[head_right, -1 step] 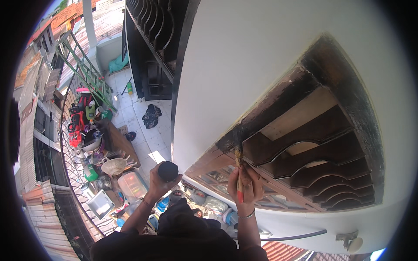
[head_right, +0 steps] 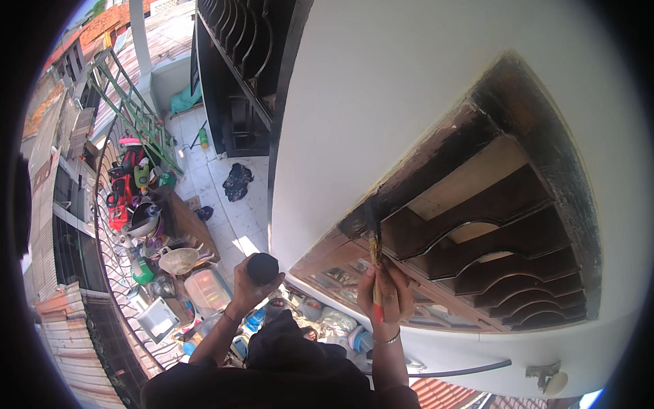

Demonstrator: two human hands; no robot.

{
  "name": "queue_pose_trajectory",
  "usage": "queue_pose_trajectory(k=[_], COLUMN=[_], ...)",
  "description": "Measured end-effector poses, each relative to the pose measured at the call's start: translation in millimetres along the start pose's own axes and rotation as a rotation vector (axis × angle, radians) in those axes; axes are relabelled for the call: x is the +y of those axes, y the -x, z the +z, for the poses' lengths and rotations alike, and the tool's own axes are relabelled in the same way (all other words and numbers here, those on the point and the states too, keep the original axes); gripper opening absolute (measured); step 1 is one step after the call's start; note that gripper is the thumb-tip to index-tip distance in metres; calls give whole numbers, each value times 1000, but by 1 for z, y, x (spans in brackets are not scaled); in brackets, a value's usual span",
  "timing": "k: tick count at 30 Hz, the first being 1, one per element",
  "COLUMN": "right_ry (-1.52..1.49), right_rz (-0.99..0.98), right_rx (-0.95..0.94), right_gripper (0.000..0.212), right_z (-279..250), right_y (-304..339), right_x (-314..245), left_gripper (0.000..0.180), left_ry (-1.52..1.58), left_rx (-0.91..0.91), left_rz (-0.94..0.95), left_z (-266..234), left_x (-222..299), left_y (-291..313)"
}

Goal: The person paints a wooden window frame black using a paintbrush and a small paint can. They repeatedly dip the brush into the can and apply paint to the frame's edges and slats.

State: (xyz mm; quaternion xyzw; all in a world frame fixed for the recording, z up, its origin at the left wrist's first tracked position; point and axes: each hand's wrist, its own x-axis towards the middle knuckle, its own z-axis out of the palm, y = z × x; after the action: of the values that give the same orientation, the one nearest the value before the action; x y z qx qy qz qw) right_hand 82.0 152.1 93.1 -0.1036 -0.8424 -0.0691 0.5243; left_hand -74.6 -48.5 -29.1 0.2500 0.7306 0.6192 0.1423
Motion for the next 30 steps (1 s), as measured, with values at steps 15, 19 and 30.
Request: queue_pose_trajectory(k=[15,19,30], right_ry=[-121,50,5], right_rz=[-29,-185,-282], right_rx=[-317,-32,-500], right_gripper=[27,22,32], right_z=[-26,-35,-17], right_y=[-33,-92,5], right_x=[6,14,11], left_gripper=[35,35,32], left_ry=[49,84,89], left_rx=[-4,-23,24], left_rz=[7,21,12], left_z=[3,6,-2], left_x=[3,1,1], left_y=[-11,-11,-2])
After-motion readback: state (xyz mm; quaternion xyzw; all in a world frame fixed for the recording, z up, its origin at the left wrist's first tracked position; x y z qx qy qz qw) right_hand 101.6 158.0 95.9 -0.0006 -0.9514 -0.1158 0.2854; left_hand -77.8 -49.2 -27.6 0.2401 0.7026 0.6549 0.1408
